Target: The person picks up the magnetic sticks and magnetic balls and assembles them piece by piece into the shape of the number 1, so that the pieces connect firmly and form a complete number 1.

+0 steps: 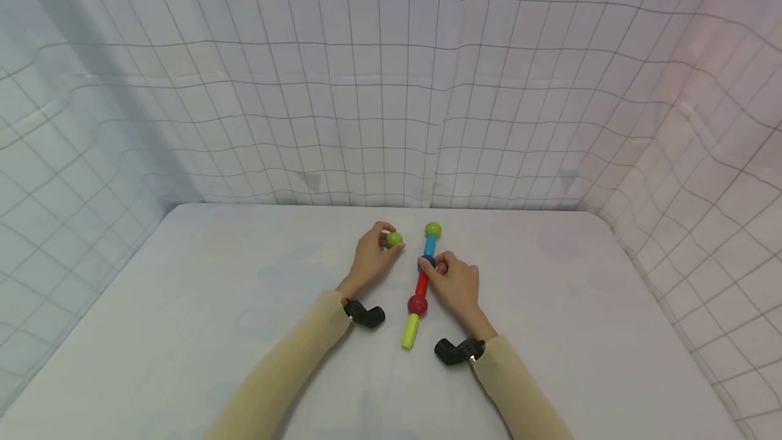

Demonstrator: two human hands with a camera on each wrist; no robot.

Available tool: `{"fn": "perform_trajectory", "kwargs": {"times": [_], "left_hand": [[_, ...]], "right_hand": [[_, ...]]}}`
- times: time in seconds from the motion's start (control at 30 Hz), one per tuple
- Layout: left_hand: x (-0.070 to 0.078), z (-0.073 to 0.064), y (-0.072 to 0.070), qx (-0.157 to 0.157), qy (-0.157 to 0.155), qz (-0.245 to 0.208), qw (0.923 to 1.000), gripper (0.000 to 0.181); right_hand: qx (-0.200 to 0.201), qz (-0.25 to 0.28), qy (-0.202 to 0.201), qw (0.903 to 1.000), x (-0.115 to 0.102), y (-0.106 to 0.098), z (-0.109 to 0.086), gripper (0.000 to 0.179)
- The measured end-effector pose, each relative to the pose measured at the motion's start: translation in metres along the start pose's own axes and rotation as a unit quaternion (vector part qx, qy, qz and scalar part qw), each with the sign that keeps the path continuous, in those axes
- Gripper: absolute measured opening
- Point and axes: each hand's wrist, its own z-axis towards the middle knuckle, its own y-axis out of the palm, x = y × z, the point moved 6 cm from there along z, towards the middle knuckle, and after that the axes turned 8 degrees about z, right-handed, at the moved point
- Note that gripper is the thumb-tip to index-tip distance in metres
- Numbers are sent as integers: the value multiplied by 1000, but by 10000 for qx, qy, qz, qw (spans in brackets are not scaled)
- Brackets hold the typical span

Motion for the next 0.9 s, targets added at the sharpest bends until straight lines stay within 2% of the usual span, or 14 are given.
{"fn": "perform_trajectory", "kwargs": {"times": [0.33, 0.6, 0.9], "left_hand": [[-7, -12, -4, 96, -89, -270, 9995, 30], [-8, -26, -10, -27, -261, -687, 9973, 30], [-11, -37, -12, -147, -290, -795, 9963, 31]], "right_hand": [[-52, 22, -51, 10000, -1, 0, 0, 41], [-85, 7, -70, 9999, -1, 1, 2, 43], [-144, -105, -2, 9998, -2, 3, 8, 46]]}}
